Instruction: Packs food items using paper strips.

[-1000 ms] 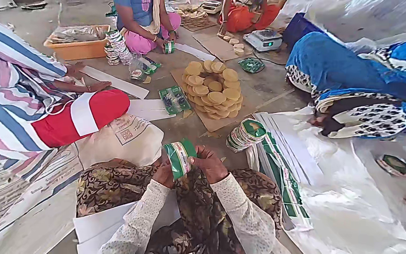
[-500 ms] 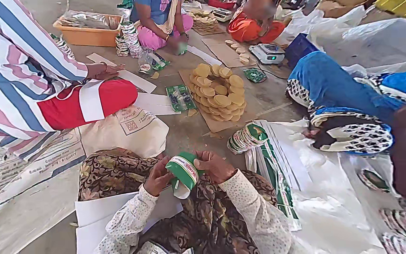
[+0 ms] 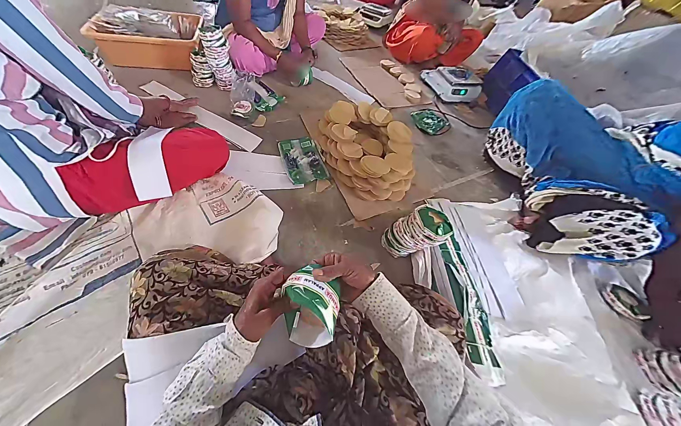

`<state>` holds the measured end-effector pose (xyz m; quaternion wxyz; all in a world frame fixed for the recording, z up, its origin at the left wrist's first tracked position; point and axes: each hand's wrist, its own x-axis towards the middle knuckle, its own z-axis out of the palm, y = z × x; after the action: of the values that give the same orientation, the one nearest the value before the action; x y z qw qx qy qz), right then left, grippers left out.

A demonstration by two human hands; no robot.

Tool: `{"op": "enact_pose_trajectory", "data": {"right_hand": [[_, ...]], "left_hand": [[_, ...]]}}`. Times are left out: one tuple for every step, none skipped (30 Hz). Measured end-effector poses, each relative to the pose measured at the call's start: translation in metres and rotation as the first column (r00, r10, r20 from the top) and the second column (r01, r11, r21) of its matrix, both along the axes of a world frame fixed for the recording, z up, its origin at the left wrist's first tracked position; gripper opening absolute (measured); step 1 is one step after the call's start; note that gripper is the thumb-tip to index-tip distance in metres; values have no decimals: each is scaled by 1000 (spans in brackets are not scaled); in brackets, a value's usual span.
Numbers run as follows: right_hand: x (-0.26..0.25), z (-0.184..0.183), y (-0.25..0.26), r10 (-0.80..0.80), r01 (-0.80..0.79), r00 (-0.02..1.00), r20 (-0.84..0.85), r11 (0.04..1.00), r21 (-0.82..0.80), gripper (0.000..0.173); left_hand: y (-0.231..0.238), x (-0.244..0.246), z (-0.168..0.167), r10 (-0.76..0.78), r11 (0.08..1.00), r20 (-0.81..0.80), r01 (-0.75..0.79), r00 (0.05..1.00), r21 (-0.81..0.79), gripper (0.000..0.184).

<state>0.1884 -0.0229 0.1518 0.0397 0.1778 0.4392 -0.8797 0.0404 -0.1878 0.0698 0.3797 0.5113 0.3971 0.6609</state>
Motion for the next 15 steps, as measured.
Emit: {"op": "enact_pose_trajectory", "data": {"right_hand": [[0,-2,-3,-55,55,998,-10,998,-18,21],[1,-5,-8,-131,131,991,-8,991,-10,25],[2,-9,-12,-197,197,980,-27,980,0,25],[5,-15,-14,-246,246,967,-73,969,-5,24],[7,-21,-17,-295,298,948,-121,955,3,26],[8,-25,-18,-323,334,931,-172,942,36,29],[9,-29,-20,-326,346,922,-210,936,65,24],[10,-33,-22,-323,344,915,-242,938,49,20],[10,-38,-22,-315,326,904,-288,945,-10,20],[10,-43,-21,-312,303,891,-330,950,-81,21],[10,-46,-20,-332,304,881,-339,943,-134,21],[10,-44,-21,-388,363,874,-293,921,-138,18],[9,-38,-24,-473,470,856,-207,880,-64,13],[6,-32,-28,-554,567,822,-131,817,103,11],[3,-32,-32,-620,617,777,-109,716,327,16]], "left_hand": [[0,2,0,9,1000,74,-8,997,-15,37],[-1,5,0,34,999,177,-27,984,-42,36],[-1,8,2,82,995,306,-58,948,-85,32],[-2,12,4,155,985,434,-104,887,-138,29],[-1,15,7,235,968,529,-149,815,-200,25],[0,17,9,293,952,594,-171,749,-254,22],[2,18,10,322,941,643,-163,695,-295,21],[3,20,12,325,939,681,-136,656,-317,22],[5,23,14,319,939,714,-105,623,-328,22],[6,27,17,316,937,743,-70,590,-343,20],[8,31,22,342,922,760,-42,553,-384,19],[11,36,31,420,879,743,-31,521,-475,19],[16,39,42,522,803,691,-16,500,-596,18],[24,39,51,614,714,631,6,474,-700,22],[32,39,54,683,641,576,10,449,-768,26]]}}
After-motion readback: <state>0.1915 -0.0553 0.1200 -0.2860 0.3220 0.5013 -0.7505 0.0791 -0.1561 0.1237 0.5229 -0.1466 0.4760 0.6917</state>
